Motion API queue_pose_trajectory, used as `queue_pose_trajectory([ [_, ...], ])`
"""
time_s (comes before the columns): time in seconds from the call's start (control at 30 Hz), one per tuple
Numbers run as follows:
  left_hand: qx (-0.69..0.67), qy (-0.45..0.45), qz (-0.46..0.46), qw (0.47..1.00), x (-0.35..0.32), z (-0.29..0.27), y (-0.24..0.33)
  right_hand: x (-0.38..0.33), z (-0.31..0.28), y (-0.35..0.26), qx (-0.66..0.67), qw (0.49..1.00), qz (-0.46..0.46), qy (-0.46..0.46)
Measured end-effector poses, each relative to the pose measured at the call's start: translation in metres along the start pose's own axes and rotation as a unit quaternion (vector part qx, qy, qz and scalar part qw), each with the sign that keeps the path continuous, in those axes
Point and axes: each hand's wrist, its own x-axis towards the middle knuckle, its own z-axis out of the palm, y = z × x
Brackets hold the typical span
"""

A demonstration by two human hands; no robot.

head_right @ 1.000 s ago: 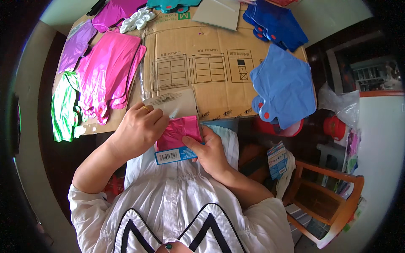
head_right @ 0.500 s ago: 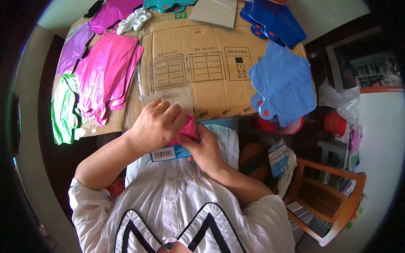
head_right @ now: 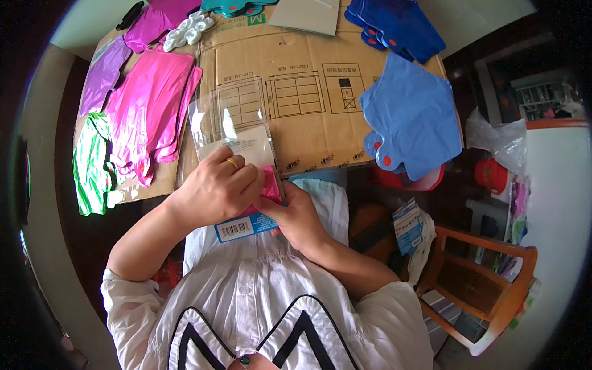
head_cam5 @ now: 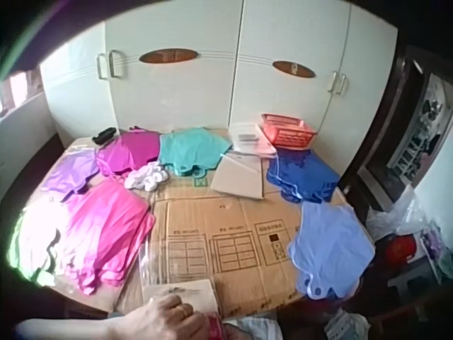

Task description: Folding foil balloons and placing them into clear plastic retail sleeves with cardboard backings.

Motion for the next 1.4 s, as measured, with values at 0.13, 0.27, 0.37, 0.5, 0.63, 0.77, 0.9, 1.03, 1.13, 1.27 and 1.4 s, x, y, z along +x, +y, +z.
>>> queue_pose_trajectory([
  [0.13,0.015,-0.049,-0.062,0.997,-0.011,-0.016,0.002,0.000,0.000,-0.001,-0.035,0.999,0.003,0.027],
  [0.27,0.011,-0.065,-0.102,0.993,-0.027,-0.025,0.009,-0.002,0.000,0.000,-0.047,0.999,0.001,0.026],
  [0.37,-0.013,-0.054,-0.125,0.991,-0.037,-0.028,0.012,-0.001,0.001,0.000,-0.051,0.999,0.001,0.017],
  [0.5,-0.130,0.043,-0.149,0.979,-0.052,-0.027,0.010,0.002,0.003,-0.002,-0.030,0.999,-0.008,0.012],
  [0.63,-0.355,0.237,-0.361,0.829,-0.080,-0.006,0.040,0.002,0.002,-0.005,-0.006,1.000,-0.002,-0.009],
  [0.77,-0.716,0.308,-0.525,0.344,-0.094,0.025,0.090,-0.001,0.003,-0.006,-0.019,1.000,0.006,-0.022],
  [0.9,-0.819,0.264,-0.474,0.187,-0.064,0.017,0.084,0.001,0.009,-0.004,-0.049,0.998,0.024,-0.030],
  [1.03,-0.792,0.247,-0.537,0.152,-0.048,0.013,0.075,0.000,0.012,-0.017,-0.152,0.988,0.012,-0.028],
  [1.13,-0.776,0.261,-0.556,0.142,-0.046,0.015,0.073,0.001,0.003,-0.011,-0.380,0.902,-0.197,0.066],
  [1.27,-0.769,0.271,-0.563,0.135,-0.043,0.010,0.071,-0.004,-0.010,-0.015,-0.487,0.658,-0.553,0.159],
  [1.4,-0.778,0.273,-0.555,0.115,-0.039,0.009,0.070,-0.034,-0.011,-0.020,-0.597,0.495,-0.631,0.015],
])
